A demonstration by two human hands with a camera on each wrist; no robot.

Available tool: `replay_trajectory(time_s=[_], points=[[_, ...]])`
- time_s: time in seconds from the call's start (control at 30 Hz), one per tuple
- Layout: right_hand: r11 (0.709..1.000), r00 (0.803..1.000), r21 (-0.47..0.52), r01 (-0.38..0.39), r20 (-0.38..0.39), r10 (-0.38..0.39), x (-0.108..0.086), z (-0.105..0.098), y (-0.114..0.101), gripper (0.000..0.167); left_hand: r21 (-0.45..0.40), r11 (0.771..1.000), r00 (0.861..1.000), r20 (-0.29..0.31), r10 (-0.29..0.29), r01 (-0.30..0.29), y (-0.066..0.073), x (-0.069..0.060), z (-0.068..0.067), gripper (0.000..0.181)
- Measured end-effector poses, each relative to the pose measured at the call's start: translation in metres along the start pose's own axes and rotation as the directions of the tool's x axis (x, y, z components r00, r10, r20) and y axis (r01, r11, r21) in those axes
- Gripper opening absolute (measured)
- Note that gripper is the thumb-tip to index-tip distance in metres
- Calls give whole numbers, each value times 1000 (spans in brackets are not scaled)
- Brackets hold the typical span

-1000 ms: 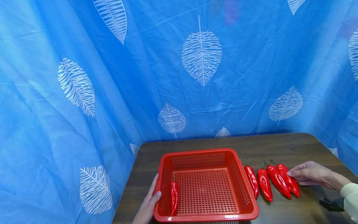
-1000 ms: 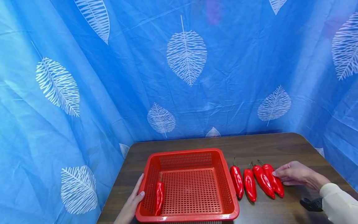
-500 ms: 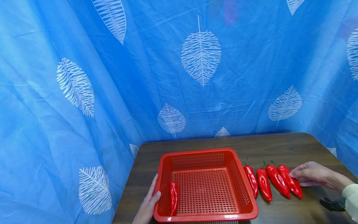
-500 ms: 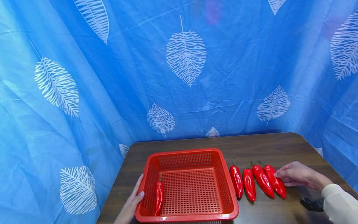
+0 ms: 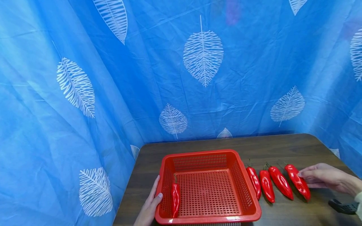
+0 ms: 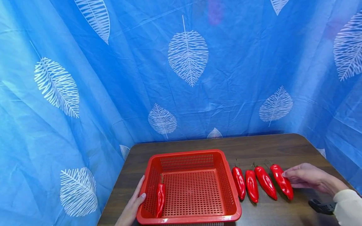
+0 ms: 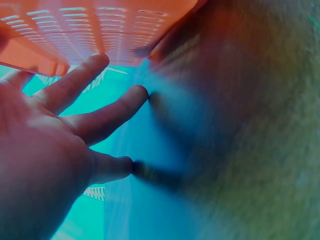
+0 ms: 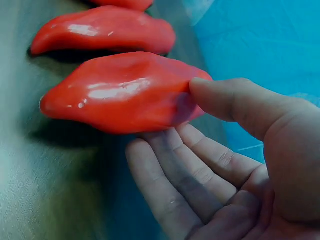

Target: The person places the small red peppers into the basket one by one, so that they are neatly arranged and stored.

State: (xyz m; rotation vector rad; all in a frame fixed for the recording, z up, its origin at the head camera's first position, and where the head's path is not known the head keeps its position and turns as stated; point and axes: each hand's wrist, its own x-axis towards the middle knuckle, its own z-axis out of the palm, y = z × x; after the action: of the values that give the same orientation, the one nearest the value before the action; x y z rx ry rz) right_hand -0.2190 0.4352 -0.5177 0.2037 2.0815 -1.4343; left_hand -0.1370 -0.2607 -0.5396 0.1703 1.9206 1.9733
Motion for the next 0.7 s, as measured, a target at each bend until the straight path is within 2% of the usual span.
replay_trajectory(time_s=[0.1, 0.2, 0.33, 0.47, 0.7], points=[[998, 999, 54, 38, 24, -39, -5, -1, -7, 57, -2, 1000, 1000, -1, 2, -2, -1, -1, 0, 78], [990, 991, 93, 110, 60, -116, -12, -4, -16, 60, -6, 1000, 1000, -7, -11, 11, -1, -1, 0, 79], [985, 987, 78, 153, 38, -157, -21, 1, -36, 66, -1, 1000, 999, -19, -31, 31, 0, -1, 0, 79], [981, 982, 32, 191, 11, -191, -27, 15, -57, 71, 0, 999, 999, -22, -48, 48, 0, -1, 1, 80], [950, 952, 62, 305, -9, -305, -35, 44, -85, 68, 13, 999, 998, -32, -52, 52, 0, 0, 2, 79]])
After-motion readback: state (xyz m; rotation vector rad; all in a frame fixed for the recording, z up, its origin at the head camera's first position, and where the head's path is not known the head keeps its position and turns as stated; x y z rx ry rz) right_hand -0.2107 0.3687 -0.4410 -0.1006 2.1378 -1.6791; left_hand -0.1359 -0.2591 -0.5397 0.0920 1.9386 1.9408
